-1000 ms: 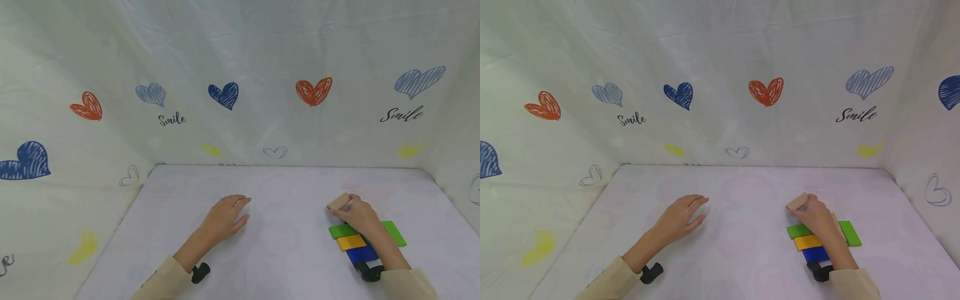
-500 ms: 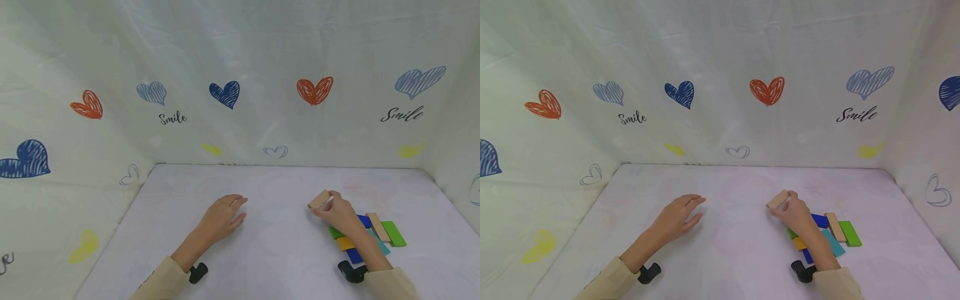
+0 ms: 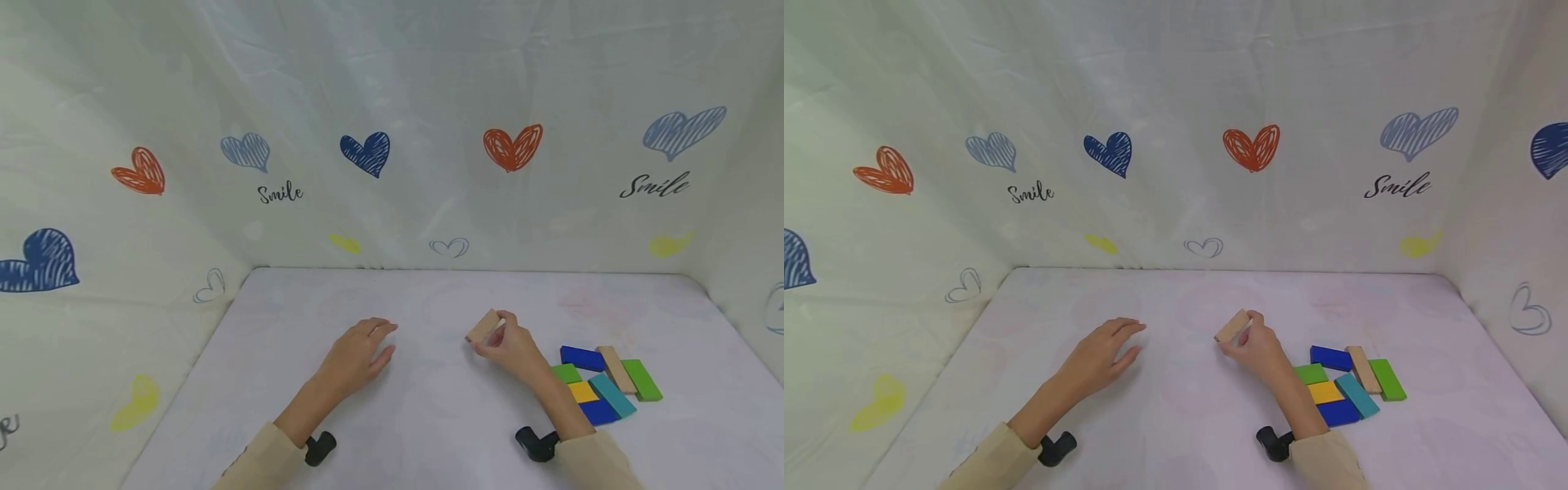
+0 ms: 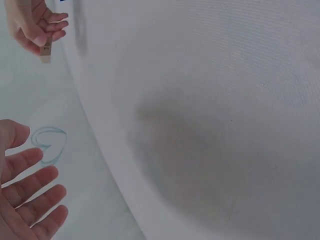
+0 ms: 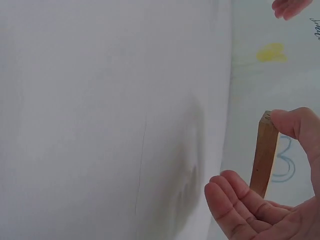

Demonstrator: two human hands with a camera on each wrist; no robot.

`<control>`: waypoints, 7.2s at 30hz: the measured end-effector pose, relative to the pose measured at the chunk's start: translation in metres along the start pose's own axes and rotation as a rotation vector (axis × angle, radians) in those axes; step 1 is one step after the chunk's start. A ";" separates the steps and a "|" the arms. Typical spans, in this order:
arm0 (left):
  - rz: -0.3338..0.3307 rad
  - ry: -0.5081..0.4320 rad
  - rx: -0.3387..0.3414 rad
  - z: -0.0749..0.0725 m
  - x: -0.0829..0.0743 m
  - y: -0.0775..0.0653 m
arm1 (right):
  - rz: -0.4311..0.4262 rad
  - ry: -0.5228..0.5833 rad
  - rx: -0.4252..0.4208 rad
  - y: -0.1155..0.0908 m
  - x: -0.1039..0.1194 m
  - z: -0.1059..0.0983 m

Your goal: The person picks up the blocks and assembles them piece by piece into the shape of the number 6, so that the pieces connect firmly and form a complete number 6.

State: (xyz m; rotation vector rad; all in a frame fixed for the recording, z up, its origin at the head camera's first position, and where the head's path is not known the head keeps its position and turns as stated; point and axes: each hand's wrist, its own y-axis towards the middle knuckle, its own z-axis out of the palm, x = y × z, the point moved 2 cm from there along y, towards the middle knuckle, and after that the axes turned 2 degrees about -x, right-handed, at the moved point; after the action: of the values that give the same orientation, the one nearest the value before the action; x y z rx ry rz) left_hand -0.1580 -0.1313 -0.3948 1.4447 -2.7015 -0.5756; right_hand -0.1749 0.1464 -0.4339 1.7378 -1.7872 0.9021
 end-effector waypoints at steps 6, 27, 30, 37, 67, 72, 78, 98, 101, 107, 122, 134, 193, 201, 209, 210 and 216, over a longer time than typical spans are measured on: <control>-0.036 -0.028 0.019 0.001 0.003 0.000 | -0.029 0.043 -0.001 0.003 0.012 0.019; -0.214 -0.179 0.094 0.010 0.015 0.000 | -0.110 0.115 -0.003 0.016 0.033 0.074; -0.245 -0.212 0.099 0.015 0.018 0.000 | -0.122 0.118 -0.003 0.016 0.040 0.081; -0.272 -0.334 0.085 0.023 0.023 0.001 | -0.145 0.116 0.037 0.013 0.052 0.093; -0.585 -0.769 0.140 0.067 0.021 0.016 | -0.263 -0.083 0.069 0.005 0.060 0.103; -0.619 -0.791 0.164 0.068 0.022 0.017 | -0.235 -0.072 0.090 0.004 0.059 0.101; -0.613 -0.777 0.171 0.067 0.023 0.020 | -0.223 -0.013 0.112 0.002 0.055 0.097; -0.718 -0.907 0.213 0.078 0.029 0.019 | -0.187 0.055 0.022 -0.036 0.041 0.023; -0.734 -0.925 0.215 0.079 0.029 0.019 | -0.165 0.018 0.020 -0.041 0.035 0.008; -0.753 -0.935 0.226 0.078 0.028 0.018 | -0.114 -0.065 -0.006 -0.048 0.018 -0.015; -0.738 -0.917 0.229 0.081 0.029 0.020 | -0.071 -0.182 -0.040 -0.055 -0.025 -0.046; -0.763 -0.924 0.219 0.077 0.027 0.022 | 0.018 -0.162 0.045 -0.050 -0.056 -0.056; -0.797 -0.955 0.233 0.080 0.029 0.022 | -0.046 -0.181 -0.073 -0.045 -0.062 -0.044; -0.806 -0.952 0.233 0.080 0.029 0.022 | -0.052 -0.123 -0.120 -0.044 -0.050 -0.040; -0.800 -0.933 0.222 0.079 0.027 0.022 | -0.065 -0.022 -0.134 -0.035 -0.040 -0.029; -0.802 -0.932 0.220 0.079 0.027 0.022 | -0.057 -0.008 -0.135 -0.034 -0.038 -0.028; -0.799 -0.937 0.216 0.079 0.027 0.022 | 0.003 0.104 -0.143 -0.020 -0.027 -0.020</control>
State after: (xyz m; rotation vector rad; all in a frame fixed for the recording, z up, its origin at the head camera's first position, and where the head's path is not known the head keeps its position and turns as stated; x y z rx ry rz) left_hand -0.2061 -0.1181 -0.4654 2.9495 -2.6328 -1.2841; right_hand -0.1550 0.1802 -0.4380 1.5714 -1.7430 0.8287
